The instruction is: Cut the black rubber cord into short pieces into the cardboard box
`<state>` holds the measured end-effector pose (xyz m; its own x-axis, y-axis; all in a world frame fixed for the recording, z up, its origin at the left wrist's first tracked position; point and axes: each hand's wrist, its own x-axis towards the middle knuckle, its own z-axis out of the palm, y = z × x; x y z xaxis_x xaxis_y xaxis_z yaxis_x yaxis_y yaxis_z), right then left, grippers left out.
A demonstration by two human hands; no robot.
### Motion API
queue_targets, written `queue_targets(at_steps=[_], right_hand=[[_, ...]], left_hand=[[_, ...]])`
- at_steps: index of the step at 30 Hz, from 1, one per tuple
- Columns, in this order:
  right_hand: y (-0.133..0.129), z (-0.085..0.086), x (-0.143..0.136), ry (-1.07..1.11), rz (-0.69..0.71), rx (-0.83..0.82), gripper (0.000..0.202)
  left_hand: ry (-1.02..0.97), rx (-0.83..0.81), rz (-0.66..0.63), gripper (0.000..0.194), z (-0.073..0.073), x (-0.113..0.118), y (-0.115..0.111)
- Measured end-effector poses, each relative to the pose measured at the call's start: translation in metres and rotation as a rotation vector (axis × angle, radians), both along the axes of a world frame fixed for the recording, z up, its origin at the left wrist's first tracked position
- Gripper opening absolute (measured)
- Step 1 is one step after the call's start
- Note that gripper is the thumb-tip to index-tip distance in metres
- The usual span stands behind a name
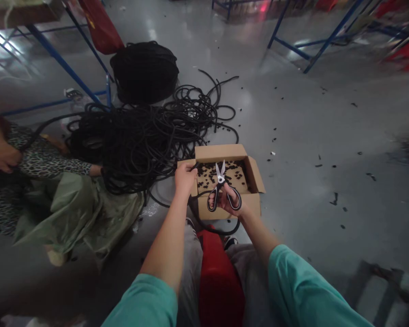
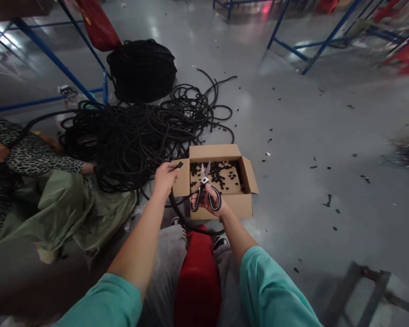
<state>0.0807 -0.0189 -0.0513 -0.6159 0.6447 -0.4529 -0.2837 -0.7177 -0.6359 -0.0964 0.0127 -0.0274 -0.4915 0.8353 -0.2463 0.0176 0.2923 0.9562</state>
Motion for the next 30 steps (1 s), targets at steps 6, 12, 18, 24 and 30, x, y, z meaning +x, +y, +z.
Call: queue_targets(at_steps=[6, 12, 18, 24, 30], right_hand=[[-0.011, -0.01, 0.001, -0.082, -0.098, -0.083, 0.041], [-0.026, -0.015, 0.001, -0.115, -0.079, -0.125, 0.049], [-0.011, -0.007, -0.013, -0.115, -0.19, -0.067, 0.044], [-0.007, -0.006, -0.011, -0.295, -0.077, 0.046, 0.05], [-0.002, 0.001, -0.004, -0.375, 0.066, 0.198, 0.048]], left_hand=[[0.028, -0.023, -0.02, 0.013, -0.015, 0.0, 0.001], [0.16, -0.076, -0.089, 0.012, -0.031, -0.009, 0.001], [0.194, -0.031, -0.059, 0.012, -0.026, -0.02, 0.0], [0.125, 0.087, -0.105, 0.015, -0.027, -0.014, 0.003], [0.119, 0.115, -0.171, 0.016, -0.022, -0.009, 0.005]])
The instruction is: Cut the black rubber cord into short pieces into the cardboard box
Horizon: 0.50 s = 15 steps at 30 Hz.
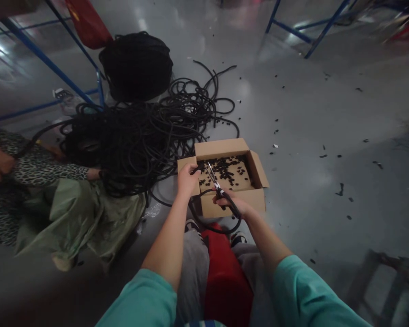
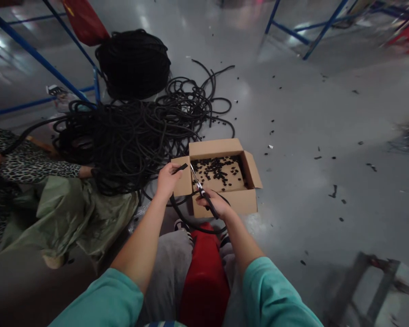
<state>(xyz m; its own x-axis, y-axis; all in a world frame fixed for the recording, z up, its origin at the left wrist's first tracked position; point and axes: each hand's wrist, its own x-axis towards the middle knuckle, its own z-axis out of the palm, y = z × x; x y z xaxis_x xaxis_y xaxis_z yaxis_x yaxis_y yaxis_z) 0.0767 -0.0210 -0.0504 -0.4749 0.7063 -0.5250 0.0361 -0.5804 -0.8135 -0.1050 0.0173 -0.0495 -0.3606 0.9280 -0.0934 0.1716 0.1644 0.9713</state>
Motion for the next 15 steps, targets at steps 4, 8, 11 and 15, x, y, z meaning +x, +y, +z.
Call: queue_targets(at_steps=[4, 8, 11, 15], right_hand=[[0.002, 0.005, 0.0, 0.007, 0.038, 0.041, 0.047], [0.003, 0.006, 0.0, 0.004, 0.035, 0.062, 0.046], [0.005, 0.008, 0.001, -0.002, 0.029, 0.066, 0.045], [0.008, 0.013, 0.003, -0.006, 0.036, 0.057, 0.046]], left_hand=[[0.022, 0.006, -0.069, 0.015, 0.007, 0.01, -0.002], [0.035, -0.021, -0.109, 0.014, 0.009, 0.02, -0.003], [0.046, -0.042, -0.141, 0.012, 0.011, 0.024, -0.003], [0.059, -0.068, -0.199, 0.009, 0.016, 0.03, -0.004]])
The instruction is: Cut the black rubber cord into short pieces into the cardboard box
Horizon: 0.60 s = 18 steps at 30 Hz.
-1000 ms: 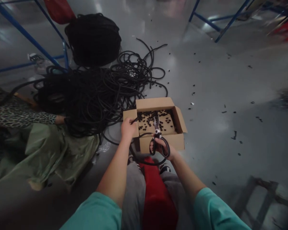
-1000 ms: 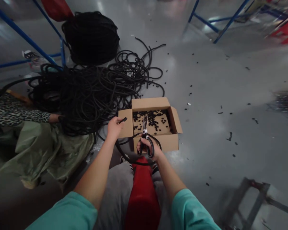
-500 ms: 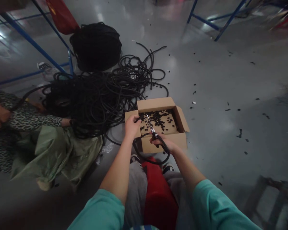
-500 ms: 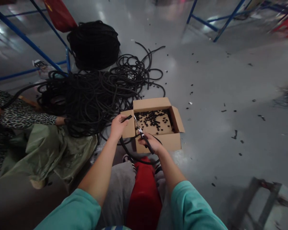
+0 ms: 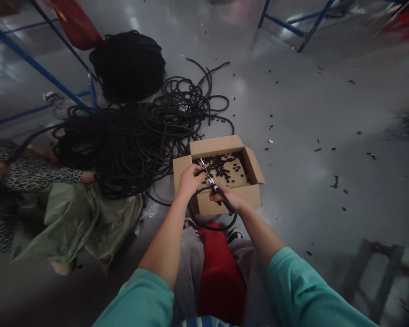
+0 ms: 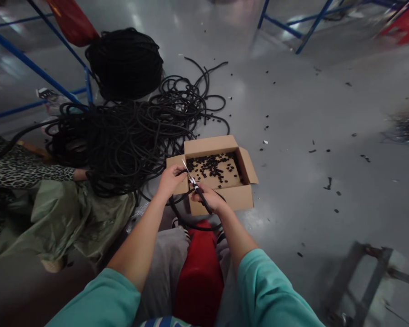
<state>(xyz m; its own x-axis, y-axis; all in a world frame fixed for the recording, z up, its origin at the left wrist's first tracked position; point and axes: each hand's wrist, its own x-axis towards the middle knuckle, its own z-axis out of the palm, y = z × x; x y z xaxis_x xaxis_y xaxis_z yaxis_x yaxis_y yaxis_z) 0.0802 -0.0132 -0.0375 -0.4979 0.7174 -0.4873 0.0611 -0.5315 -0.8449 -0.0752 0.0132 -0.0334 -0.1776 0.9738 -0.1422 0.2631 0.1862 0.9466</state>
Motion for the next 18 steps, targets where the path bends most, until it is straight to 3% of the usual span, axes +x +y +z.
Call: queue_targets(at_steps=[10, 18], right_hand=[[0.001, -0.001, 0.005, -0.081, 0.001, 0.082, 0.049], [0.004, -0.012, 0.005, -0.135, -0.063, 0.2, 0.048]], left_hand=[[0.232, 0.003, -0.18, 0.008, 0.003, 0.001, -0.001], [-0.006, -0.049, -0.146, 0.013, 0.003, 0.002, 0.001]])
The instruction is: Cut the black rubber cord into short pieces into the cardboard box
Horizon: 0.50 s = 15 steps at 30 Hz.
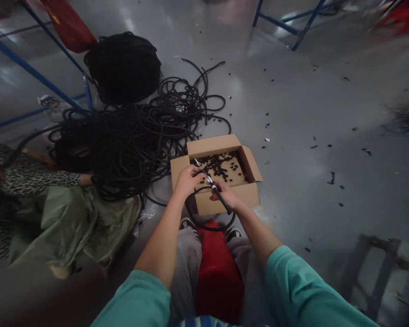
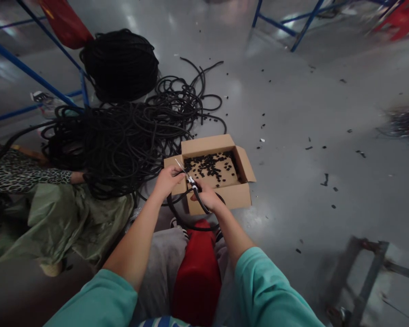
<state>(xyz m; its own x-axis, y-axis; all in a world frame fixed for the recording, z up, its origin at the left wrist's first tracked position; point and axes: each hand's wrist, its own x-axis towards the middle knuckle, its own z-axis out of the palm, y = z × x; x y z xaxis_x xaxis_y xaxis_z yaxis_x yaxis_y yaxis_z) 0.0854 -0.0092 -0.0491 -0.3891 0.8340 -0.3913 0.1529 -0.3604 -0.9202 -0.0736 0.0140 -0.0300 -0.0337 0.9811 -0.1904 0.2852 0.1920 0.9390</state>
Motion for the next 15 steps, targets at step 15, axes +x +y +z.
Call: queue_targets(at_steps=[15], right_hand=[[0.0008, 0.0067, -0.0005, 0.006, -0.046, -0.058, 0.049]], left_hand=[[-0.08, -0.015, 0.044, 0.014, -0.0017, -0.0023, 0.0016]])
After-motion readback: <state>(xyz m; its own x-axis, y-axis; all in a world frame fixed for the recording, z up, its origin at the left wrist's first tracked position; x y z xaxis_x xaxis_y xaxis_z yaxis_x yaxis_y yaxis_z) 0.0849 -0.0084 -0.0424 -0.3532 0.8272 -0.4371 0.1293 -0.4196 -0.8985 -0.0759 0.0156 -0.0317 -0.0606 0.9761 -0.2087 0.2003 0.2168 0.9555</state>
